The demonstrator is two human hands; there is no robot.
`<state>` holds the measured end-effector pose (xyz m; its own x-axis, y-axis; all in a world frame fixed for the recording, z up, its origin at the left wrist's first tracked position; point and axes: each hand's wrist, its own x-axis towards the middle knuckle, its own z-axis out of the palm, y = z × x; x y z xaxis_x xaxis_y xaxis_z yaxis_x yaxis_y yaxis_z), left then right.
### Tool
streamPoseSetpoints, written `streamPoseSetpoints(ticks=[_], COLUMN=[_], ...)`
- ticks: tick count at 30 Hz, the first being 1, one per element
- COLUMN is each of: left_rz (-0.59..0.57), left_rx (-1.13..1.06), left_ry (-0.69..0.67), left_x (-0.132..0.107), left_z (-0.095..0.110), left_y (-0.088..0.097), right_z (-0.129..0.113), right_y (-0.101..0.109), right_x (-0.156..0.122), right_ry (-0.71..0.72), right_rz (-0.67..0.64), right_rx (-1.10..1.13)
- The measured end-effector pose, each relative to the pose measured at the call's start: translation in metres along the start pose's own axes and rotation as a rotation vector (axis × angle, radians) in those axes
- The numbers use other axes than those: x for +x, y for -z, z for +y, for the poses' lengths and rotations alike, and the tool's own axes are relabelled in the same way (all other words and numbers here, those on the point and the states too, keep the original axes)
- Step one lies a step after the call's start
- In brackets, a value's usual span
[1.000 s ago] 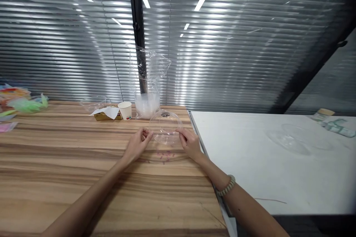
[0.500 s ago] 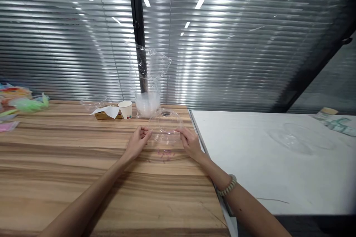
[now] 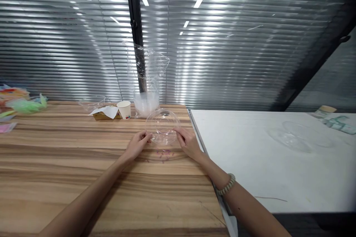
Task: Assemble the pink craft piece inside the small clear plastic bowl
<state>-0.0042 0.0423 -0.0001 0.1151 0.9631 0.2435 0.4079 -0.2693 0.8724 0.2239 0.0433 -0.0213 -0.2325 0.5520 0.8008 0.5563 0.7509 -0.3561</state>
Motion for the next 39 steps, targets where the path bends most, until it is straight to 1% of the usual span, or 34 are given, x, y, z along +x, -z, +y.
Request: streamPoseSetpoints(ticks=[7,18,30,39], left_rz=[0.018,0.068,0.082,0.074], left_rx=[-0.024,-0.021,-0.004,0.018], left_ry=[0.002,0.001,0.018,0.042], left_x=[0.0,0.0,-0.001,-0.002], left_z=[-0.01,-0.016,-0.009,-0.008], left_y=[-0.008,-0.009,-0.01,-0.009], right_z=[0.001,0.002,-0.001,-0.001], right_y=[-0.001,-0.003,-0.001,0.0], right_x=[0.0,-0.002,-0.001,0.0], right_ry=[-0.002,-0.024,-0.043,-0.069], right_rz=[-0.007,-0.031,-0.063,-0.097], right_rx=[0.004,0.007,-0.002,-0.012])
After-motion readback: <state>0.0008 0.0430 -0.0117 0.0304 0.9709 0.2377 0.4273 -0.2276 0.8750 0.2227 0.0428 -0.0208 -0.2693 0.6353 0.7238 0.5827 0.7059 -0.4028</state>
